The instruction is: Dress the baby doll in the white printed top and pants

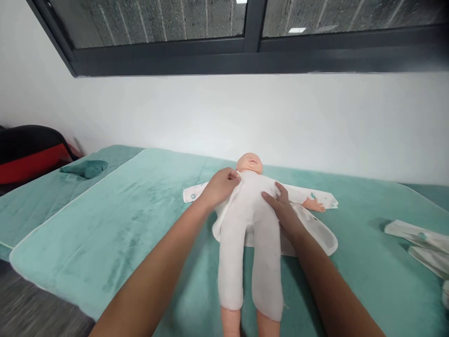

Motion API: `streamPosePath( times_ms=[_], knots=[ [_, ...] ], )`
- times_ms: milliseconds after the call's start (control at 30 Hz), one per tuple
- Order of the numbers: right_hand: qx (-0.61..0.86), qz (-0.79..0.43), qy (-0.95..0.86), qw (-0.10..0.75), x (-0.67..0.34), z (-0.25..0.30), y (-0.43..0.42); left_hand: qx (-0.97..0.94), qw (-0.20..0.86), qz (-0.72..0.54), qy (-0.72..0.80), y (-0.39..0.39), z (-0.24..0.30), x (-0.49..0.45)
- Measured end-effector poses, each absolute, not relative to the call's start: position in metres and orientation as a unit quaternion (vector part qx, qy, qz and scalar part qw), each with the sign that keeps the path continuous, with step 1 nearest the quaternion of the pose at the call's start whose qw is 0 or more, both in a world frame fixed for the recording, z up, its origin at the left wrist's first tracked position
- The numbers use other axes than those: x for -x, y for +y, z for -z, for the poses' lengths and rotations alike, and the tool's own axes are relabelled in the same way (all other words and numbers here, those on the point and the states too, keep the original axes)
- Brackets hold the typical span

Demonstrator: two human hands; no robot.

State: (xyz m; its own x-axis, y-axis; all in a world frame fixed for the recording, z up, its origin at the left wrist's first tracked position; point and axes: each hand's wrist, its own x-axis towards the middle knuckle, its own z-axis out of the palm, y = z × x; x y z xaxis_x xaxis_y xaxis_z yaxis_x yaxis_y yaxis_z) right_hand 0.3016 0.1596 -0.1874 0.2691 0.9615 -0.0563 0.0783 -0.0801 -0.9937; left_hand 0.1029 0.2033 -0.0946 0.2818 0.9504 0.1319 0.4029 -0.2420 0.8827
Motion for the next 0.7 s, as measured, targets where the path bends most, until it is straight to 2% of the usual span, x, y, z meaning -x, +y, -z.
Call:
streamPosePath(
  times_ms=[100,167,233,333,433,533,700],
  knots=[
    [0.609,-0.414,-0.446,0.509,-0.303,0.186,0.159,-0.693,0.526,-0.332,0.364,0.178,0.072,-0.102],
    [0.618,-0.4,-0.458,0.498,-0.308,0.184,0.16,-0.674,0.574,-0.347,0.311,0.167,0.069,-0.101],
    [0.632,-0.383,-0.465,0.487,-0.316,0.183,0.161,-0.656,0.557,-0.391,0.325,0.161,0.077,-0.099],
    [0.657,-0.377,-0.46,0.464,-0.332,0.181,0.161,-0.638,0.468,-0.451,0.412,0.157,0.108,-0.093],
    [0.645,-0.437,-0.466,0.419,-0.343,0.18,0.158,-0.63,0.379,-0.48,0.478,0.152,0.145,-0.089],
    [0.611,-0.508,-0.463,0.392,-0.345,0.181,0.156,-0.6,0.395,-0.48,0.503,0.147,0.175,-0.09],
    [0.588,-0.513,-0.433,0.451,-0.34,0.185,0.158,-0.568,0.447,-0.472,0.504,0.146,0.19,-0.091]
  ],
)
